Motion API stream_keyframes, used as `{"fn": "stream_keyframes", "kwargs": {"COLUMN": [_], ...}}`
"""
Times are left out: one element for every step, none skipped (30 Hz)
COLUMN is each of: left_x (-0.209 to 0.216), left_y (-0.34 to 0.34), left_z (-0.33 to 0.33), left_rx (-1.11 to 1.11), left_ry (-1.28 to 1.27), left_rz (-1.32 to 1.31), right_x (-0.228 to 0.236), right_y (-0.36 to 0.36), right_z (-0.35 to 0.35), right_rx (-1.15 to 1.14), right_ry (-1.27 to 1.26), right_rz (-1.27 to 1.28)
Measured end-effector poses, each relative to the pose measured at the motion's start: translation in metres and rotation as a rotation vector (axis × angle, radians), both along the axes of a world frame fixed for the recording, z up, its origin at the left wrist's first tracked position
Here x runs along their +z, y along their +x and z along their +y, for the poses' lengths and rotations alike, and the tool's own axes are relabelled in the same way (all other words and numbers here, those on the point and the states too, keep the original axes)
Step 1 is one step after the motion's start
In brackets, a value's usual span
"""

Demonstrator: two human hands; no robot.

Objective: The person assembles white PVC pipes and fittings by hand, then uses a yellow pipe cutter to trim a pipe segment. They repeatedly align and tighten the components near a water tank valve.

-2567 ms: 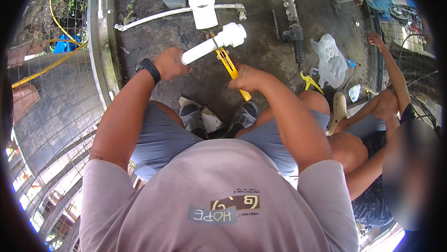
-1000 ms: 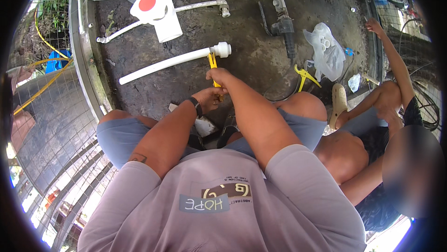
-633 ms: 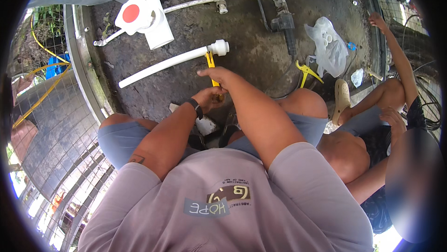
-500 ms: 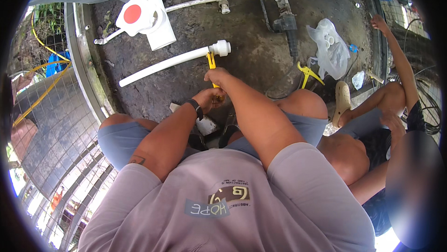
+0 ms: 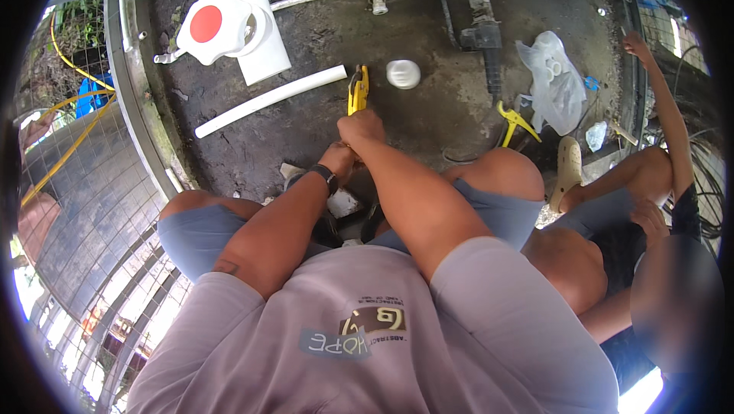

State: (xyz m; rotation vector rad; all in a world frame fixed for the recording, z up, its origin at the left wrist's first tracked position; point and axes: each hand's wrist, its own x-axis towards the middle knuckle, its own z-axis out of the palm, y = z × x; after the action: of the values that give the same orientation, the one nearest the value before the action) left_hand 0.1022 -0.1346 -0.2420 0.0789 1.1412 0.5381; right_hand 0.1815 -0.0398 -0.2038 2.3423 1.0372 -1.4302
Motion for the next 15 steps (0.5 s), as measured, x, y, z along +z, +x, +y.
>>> {"fn": "stream_keyframes", "kwargs": {"left_x": [-0.01, -0.008, 0.004, 0.019, 0.031, 0.019, 0.006, -0.01, -0.012, -0.013, -0.001, 0.006, 0.001, -0.007, 0.015], "left_y": [-0.012, -0.015, -0.011, -0.003, -0.001, 0.002, 0.001, 0.001, 0.001, 0.001, 0.0, -0.001, -0.003, -0.007, -0.004], "left_z": [0.009, -0.001, 0.006, 0.009, 0.014, 0.009, 0.003, -0.009, -0.007, -0.006, 0.006, 0.014, 0.015, 0.015, 0.031], "left_rx": [-0.084, -0.165, -0.226, -0.29, -0.348, -0.352, -0.402, -0.449, -0.51, -0.555, -0.607, -0.652, -0.734, -0.805, -0.892], "left_ry": [0.057, 0.09, 0.098, 0.107, 0.117, 0.128, 0.2, 0.272, 0.352, 0.298, 0.249, 0.2, 0.237, 0.273, 0.309], "left_rz": [-0.002, -0.017, 0.006, 0.029, 0.059, 0.059, 0.094, 0.126, 0.151, 0.114, 0.076, 0.047, 0.072, 0.106, 0.135], "right_x": [-0.001, -0.011, -0.015, -0.019, -0.017, 0.001, 0.003, 0.003, -0.001, -0.005, -0.012, -0.014, -0.016, -0.018, -0.021], "right_y": [0.0, 0.007, 0.012, 0.015, 0.014, 0.014, 0.014, 0.013, 0.015, 0.016, 0.018, 0.017, 0.019, 0.02, 0.023], "right_z": [0.0, 0.001, 0.002, 0.001, 0.002, 0.01, 0.012, 0.009, 0.009, 0.006, 0.005, 0.005, 0.005, 0.005, 0.004], "right_rx": [-0.036, 0.001, -0.003, -0.01, -0.01, 0.029, 0.029, 0.031, 0.015, 0.03, 0.037, 0.053, 0.07, 0.073, 0.059], "right_ry": [-0.017, -0.099, -0.114, -0.128, -0.141, -0.159, -0.176, -0.194, -0.206, -0.216, -0.213, -0.207, -0.201, -0.197, -0.196], "right_rz": [0.017, 0.123, 0.1, 0.076, 0.059, 0.063, 0.07, 0.074, 0.074, 0.076, 0.068, 0.063, 0.059, 0.066, 0.073]}}
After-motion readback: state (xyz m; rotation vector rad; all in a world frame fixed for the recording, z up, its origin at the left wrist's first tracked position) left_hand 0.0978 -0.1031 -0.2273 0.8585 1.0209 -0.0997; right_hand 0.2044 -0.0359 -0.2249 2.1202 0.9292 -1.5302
